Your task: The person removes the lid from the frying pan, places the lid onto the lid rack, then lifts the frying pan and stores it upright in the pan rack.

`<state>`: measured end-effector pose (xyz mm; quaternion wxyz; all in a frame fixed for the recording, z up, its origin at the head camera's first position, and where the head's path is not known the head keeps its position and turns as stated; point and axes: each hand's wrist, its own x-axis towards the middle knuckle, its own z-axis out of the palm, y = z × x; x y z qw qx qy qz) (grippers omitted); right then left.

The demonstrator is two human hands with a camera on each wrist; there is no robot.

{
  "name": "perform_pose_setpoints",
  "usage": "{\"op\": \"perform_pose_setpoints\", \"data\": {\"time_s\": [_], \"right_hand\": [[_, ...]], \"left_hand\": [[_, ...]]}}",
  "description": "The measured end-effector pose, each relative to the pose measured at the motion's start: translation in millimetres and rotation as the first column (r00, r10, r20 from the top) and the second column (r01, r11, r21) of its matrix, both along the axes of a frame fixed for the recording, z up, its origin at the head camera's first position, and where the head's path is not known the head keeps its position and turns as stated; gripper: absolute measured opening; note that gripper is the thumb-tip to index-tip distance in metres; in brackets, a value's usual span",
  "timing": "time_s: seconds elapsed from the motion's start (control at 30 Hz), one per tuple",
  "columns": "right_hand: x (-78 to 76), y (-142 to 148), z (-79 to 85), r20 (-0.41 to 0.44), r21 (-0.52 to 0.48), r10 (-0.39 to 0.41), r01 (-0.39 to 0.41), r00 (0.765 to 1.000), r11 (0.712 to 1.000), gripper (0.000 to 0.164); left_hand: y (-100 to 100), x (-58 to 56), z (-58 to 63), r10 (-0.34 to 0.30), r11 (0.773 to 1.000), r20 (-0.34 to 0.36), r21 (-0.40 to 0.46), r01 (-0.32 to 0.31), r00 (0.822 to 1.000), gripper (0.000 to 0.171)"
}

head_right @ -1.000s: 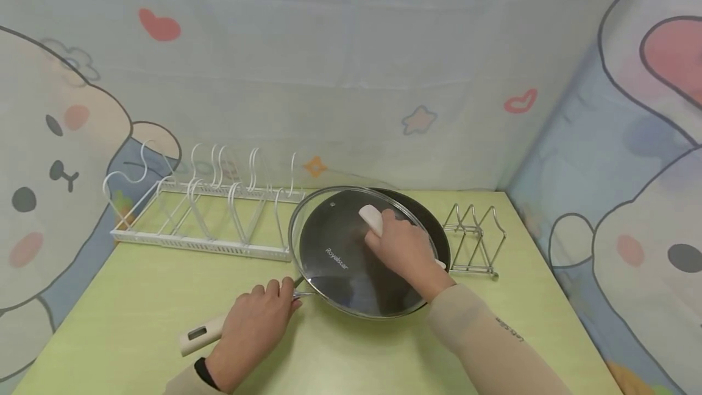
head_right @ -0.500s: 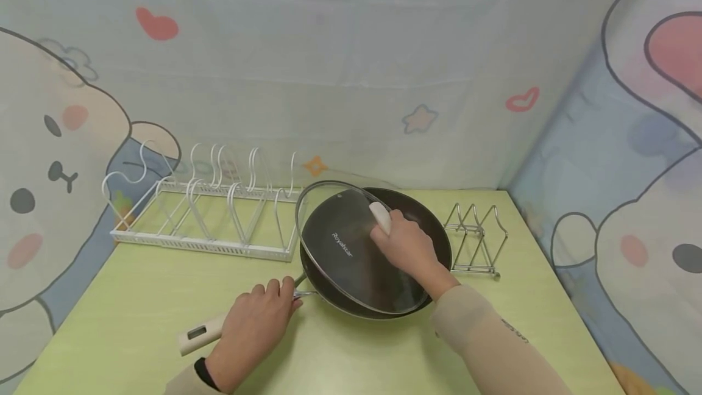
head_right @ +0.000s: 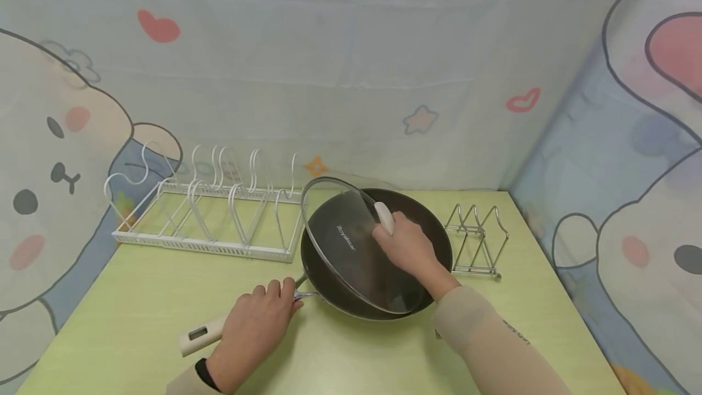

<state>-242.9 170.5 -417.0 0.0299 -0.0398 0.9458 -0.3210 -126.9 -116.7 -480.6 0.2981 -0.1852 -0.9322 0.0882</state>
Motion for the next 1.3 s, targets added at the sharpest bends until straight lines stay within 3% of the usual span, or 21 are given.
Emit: {"op": "perform_pose_setpoints", "data": {"time_s": [0.23, 0.4, 0.77, 1.3], "right_hand": [[-3.0, 3.3, -2.4, 0.023, -0.055, 0.000, 0.001, 1.000, 0.998, 0.054], [-5.0, 3.9, -2.2, 0.017, -0.070, -0.003, 0.005, 1.000, 0.998, 0.055], [-2.2, 2.5, 1.4, 0.055, -0.132, -0.012, 0.019, 0.998, 0.991, 0.051], [-1.5, 4.1, 1.7, 0.189, -0.296, -0.050, 0.105, 0.981, 0.949, 0.047]], "left_hand": [[-1.0, 0.0, 0.7, -0.010, 1.000, -0.021, -0.006, 0.010, 1.000, 0.040], [-1.4, -0.1, 1.9, -0.013, 1.000, -0.026, -0.001, 0.013, 1.000, 0.049], [0.1, 0.4, 4.8, -0.005, 1.000, 0.004, -0.013, 0.005, 1.000, 0.041], [0.5, 2.7, 2.7, -0.003, 1.000, 0.016, -0.015, 0.003, 1.000, 0.041]]}}
